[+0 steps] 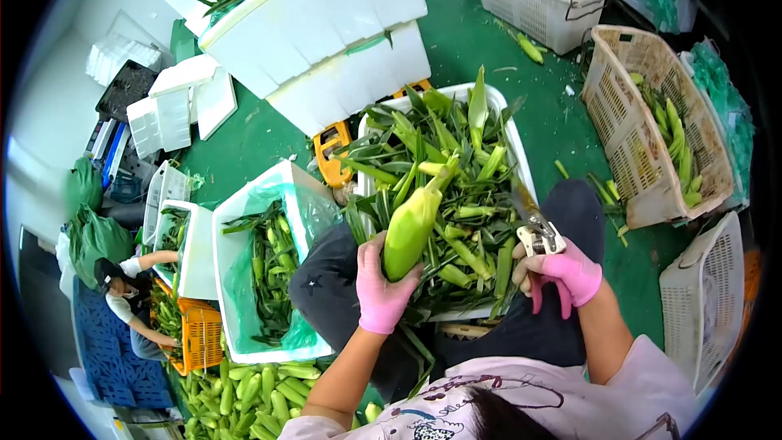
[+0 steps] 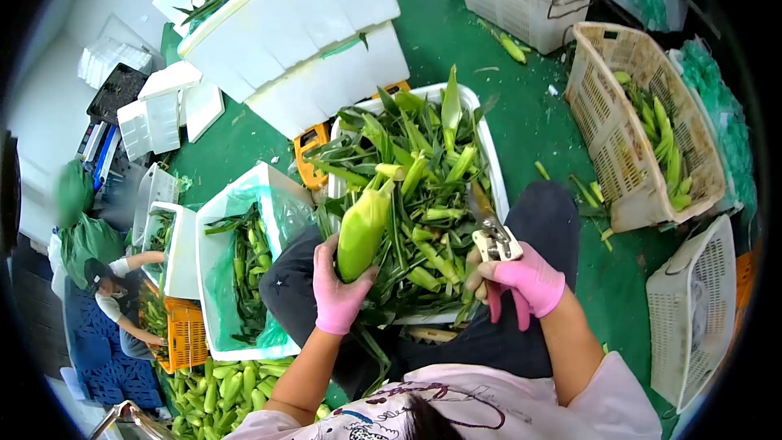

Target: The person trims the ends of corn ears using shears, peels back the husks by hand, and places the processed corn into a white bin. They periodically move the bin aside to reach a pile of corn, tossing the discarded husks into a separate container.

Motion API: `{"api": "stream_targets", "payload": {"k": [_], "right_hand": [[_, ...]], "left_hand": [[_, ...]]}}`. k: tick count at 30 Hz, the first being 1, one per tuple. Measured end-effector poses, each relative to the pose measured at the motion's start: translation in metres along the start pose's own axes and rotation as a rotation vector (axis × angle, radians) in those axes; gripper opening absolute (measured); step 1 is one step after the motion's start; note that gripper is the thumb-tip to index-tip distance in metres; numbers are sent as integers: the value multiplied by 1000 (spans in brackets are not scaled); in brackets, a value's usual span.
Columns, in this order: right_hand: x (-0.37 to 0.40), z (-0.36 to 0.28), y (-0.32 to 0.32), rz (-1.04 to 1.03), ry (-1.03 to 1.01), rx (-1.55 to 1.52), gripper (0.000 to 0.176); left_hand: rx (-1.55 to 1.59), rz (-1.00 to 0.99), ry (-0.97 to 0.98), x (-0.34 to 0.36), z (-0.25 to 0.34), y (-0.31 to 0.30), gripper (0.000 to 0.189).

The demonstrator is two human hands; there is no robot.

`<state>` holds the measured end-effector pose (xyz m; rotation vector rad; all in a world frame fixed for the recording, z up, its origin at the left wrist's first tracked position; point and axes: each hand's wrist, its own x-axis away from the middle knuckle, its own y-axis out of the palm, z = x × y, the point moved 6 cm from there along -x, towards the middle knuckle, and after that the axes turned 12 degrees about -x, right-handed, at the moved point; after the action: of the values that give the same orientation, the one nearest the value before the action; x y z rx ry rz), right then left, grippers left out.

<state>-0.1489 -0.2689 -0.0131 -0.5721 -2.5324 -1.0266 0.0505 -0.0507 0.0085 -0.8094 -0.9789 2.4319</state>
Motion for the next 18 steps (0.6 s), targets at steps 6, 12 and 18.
{"api": "stream_targets", "payload": {"k": [6,12,18], "right_hand": [[-38,-23,46,-3,-476,203,45],[-54,-39,54,-50,-490,125,35],[-87,-83,36,405,-613,1238,47]], "left_hand": [[8,-155,158,17,42,24,70],[1016,-712,-458,45,-27,52,77],[943,-593,-126,1,8,2,91]]}}
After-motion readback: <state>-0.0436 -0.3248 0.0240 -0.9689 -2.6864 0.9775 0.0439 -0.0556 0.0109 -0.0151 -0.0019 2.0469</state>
